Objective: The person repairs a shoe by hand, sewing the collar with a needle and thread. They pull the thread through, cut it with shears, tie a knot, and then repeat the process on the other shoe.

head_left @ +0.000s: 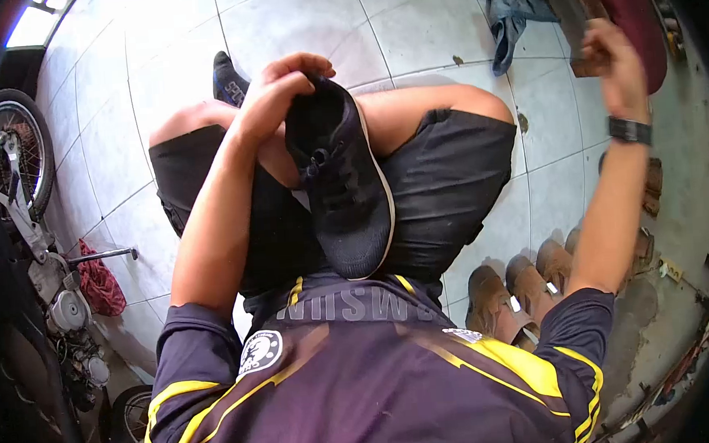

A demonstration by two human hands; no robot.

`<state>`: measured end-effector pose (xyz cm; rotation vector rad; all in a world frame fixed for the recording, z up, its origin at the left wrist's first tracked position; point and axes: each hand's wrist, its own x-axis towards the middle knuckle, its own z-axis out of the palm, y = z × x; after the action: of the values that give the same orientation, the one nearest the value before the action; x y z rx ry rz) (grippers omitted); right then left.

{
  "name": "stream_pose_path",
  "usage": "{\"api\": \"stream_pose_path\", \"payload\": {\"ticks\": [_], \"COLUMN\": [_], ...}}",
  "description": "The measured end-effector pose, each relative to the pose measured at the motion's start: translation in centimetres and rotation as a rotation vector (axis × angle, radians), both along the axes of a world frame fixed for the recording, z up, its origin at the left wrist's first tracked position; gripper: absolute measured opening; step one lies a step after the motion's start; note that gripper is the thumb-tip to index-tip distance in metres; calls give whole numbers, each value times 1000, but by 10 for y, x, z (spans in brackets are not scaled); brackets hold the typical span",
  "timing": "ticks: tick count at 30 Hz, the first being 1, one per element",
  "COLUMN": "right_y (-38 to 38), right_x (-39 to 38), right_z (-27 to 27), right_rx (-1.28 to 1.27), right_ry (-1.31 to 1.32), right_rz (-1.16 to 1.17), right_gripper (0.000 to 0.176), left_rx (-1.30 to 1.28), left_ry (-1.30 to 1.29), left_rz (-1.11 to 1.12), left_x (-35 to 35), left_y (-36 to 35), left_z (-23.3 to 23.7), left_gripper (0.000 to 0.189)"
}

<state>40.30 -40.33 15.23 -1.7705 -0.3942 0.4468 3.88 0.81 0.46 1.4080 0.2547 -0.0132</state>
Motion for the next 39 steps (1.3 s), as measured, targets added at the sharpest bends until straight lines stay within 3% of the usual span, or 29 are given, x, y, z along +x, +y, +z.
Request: {"api": "stream_pose_path", "payload": {"ticks": [1, 3, 5, 7, 9, 11, 13, 15, 17, 19, 22, 27, 29, 31, 39], "right_y": [25, 49, 83, 115, 170, 213, 240, 250, 245, 233, 224, 233, 236, 234, 227], "right_x": [-20, -32, -76, -92, -142, -178, -197, -187, -179, -181, -184, -201, -209, -218, -226], "right_z": [-33, -80, -85, -113, -106, -116, -136, -140, -147, -120, -119, -136, -148, -137, -138], "right_rx": [-200, -400, -1023, -814, -268, -1, 84, -93, -70, -219, -129, 135, 194, 186, 329], "right_ry": [-78, -213, -812, -1189, -664, -244, 39, 227, 129, 46, 83, 115, 126, 155, 256], "right_rz": [-32, 142, 192, 138, 399, 657, 787, 975, 1056, 1031, 881, 757, 683, 586, 396], "right_gripper": [27, 27, 35, 48, 60, 63, 67, 63, 43, 27, 21, 20, 19, 20, 24], "left_rx": [54, 3, -39, -17, -6, 9, -25, -5, -5, 23, 92, 390, 374, 654, 766], "left_ry": [36, 30, 39, 54, 81, 53, 87, 59, 56, 66, 28, -9, -55, -198, -238], "left_rz": [-8, -21, -10, -16, -4, -11, 1, -1, 14, 20, 52, 123, 90, 18, 1], "left_x": [-1, -2, -3, -5, -6, -5, -5, -7, -9, -7, -2, -3, -5, 2, 12], "left_y": [1, 2, -2, -2, -5, -6, -8, -8, -8, -9, -19, -25, -25, -28, -47], "left_z": [-7, -9, -2, 0, 2, 2, 5, 5, 4, 7, 12, 23, 14, 20, 40], "left_gripper": [47, 40, 31, 30, 29, 29, 28, 27, 27, 26, 23, 14, 15, 15, 14]}}
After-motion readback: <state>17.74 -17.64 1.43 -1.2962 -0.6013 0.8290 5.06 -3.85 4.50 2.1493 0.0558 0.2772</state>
